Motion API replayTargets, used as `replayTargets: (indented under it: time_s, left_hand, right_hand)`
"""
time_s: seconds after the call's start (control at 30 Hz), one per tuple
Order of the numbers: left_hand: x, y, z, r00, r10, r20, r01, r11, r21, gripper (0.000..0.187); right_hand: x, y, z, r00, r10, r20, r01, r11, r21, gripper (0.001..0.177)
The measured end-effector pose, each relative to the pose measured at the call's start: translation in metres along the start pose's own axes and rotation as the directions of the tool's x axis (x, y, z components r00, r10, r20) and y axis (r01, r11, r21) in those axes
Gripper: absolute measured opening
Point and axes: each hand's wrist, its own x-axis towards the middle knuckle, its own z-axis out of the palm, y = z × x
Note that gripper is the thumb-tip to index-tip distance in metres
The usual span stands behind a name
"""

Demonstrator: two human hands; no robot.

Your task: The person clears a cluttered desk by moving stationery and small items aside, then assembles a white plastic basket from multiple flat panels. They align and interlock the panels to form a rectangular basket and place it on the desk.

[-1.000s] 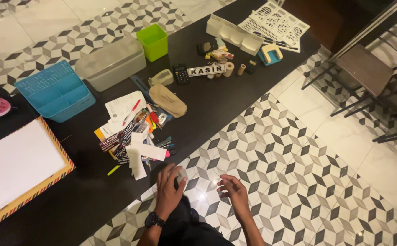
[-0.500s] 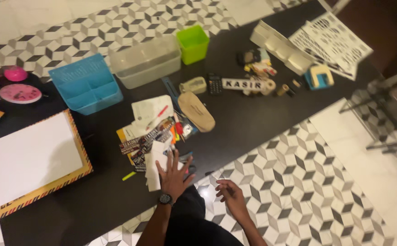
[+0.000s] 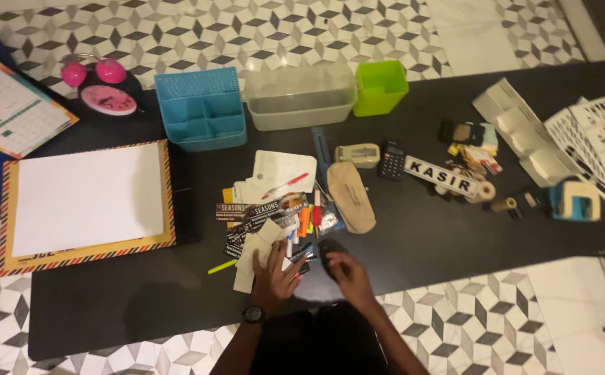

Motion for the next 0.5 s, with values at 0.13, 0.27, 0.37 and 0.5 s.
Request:
replayTargets:
  time_s: [0.13,0.27,0.37,0.5]
  left_hand:
    - [-0.004,-0.011,-0.003,0.995,-0.083,-0.051,0.084,0.996,0.025,0.064]
    - [-0.001,-0.019,-0.011,0.988,-0.146,-0.052,0.145,0.989,-0.014,0.066]
    - [0.002,-0.019,-0.018,0.982,-0.188,-0.022,0.187,0.981,-0.051,0.064]
    - [0.006,-0.024,-0.028,0.965,-0.258,0.035,0.260,0.949,-0.178,0.069]
  right_hand:
    - [0.061,-0.042,-0.030,0.875,-0.466,-0.135,0.325,0.770,-0.549,0.022]
    - [0.114,-0.068,-0.045,0.870,-0.491,-0.031,0.276,0.538,-0.797,0.075]
    - [0.126,-0.059,-0.052,0.854,-0.519,0.048,0.364,0.529,-0.767,0.069]
    - [0.136,-0.041,-0.064,0.908,-0.411,-0.081,0.286,0.748,-0.599,0.048]
